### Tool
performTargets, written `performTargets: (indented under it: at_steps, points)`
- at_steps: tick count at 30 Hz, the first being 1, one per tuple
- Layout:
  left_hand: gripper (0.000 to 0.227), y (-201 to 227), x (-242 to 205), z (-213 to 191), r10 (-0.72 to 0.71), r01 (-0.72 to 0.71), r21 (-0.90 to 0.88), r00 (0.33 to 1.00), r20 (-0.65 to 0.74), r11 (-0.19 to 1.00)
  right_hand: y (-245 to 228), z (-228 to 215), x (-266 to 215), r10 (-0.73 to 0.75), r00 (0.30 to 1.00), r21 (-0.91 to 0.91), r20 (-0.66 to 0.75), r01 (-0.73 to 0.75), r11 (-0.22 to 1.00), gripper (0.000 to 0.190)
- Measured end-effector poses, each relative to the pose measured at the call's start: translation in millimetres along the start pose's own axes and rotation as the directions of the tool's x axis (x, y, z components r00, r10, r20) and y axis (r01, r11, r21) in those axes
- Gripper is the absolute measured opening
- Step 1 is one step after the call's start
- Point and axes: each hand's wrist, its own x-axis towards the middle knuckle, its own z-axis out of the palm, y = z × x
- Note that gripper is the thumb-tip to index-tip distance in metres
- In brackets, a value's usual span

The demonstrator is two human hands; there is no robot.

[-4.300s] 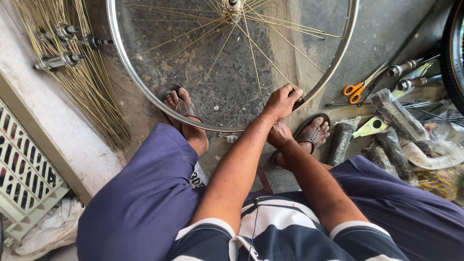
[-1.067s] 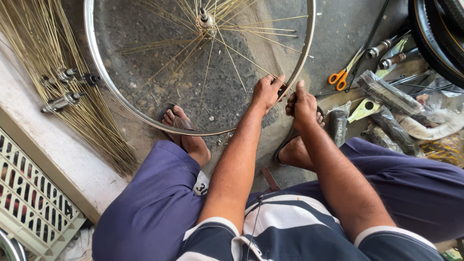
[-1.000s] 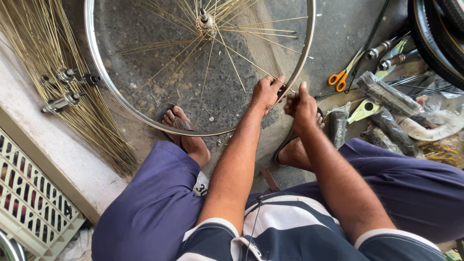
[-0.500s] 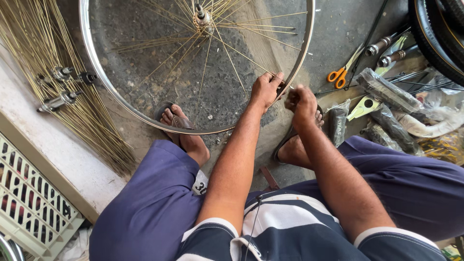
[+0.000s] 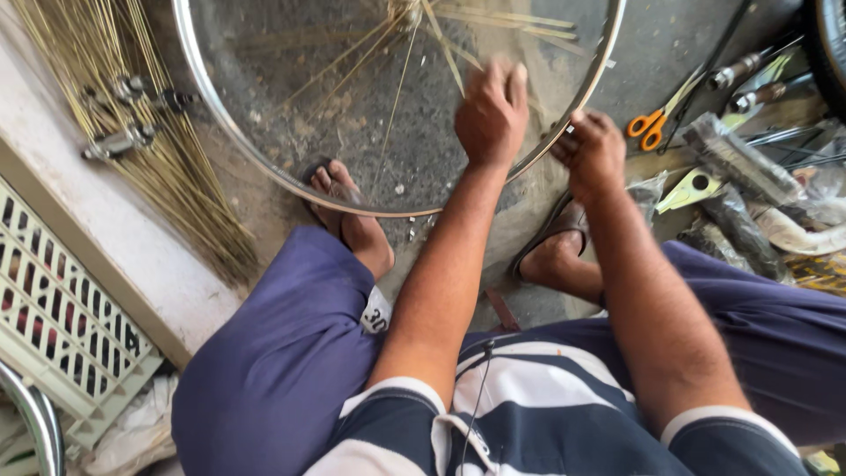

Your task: The person is assembling a bicycle wheel by hand, inserting spokes into the hub and rim. They are sitting on the floor in a workshop environment, manipulating the metal spokes to connect the wheel components.

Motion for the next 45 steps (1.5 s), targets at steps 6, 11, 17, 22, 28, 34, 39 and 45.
performTargets:
  at_steps: [6,11,17,22,28,34,39,45]
  points:
    - [0.041,-61,4,5,-0.111,0.223,-0.148,0.835,0.540,0.963,-10,-8,19,-0.044,0.998,0.009,-0.041,0.045,0.999,0.027]
    - [0.030,-99,-29,26,0.095,0.387,-0.326,0.510,0.855,0.863,2,-22,35,-0.074,0.993,0.038,-0.089,0.078,0.996,0.026]
    - [0.027,-91,-46,48,0.059,0.429,-0.439,0.658,0.750,0.790,114,-82,56,-0.287,0.958,-0.644,0.019,0.232,0.729,0.018]
    - [0.032,-92,-50,64,0.061,0.268,-0.423,0.782,0.620,0.866,226,-73,32,0.188,0.779,-0.591,0.598,0.587,-0.553,0.011]
    - [0.034,-87,-55,59,-0.015,0.315,-0.351,0.763,0.647,0.882,205,-52,12,0.104,0.808,-0.756,0.581,0.582,-0.299,0.014]
    - [0.044,-82,-56,61,-0.033,0.246,-0.247,0.769,0.638,0.937,178,-23,-2,-0.108,0.502,-0.509,0.858,0.801,-0.315,0.025]
    - [0.051,-80,-56,63,-0.009,0.182,-0.233,0.807,0.591,0.955,160,-11,-16,0.190,0.760,-0.701,0.622,0.648,-0.299,0.019]
    - [0.052,-82,-57,62,0.050,0.123,-0.274,0.835,0.549,0.954,143,-31,3,0.112,0.955,-0.881,0.274,0.296,-0.369,0.018]
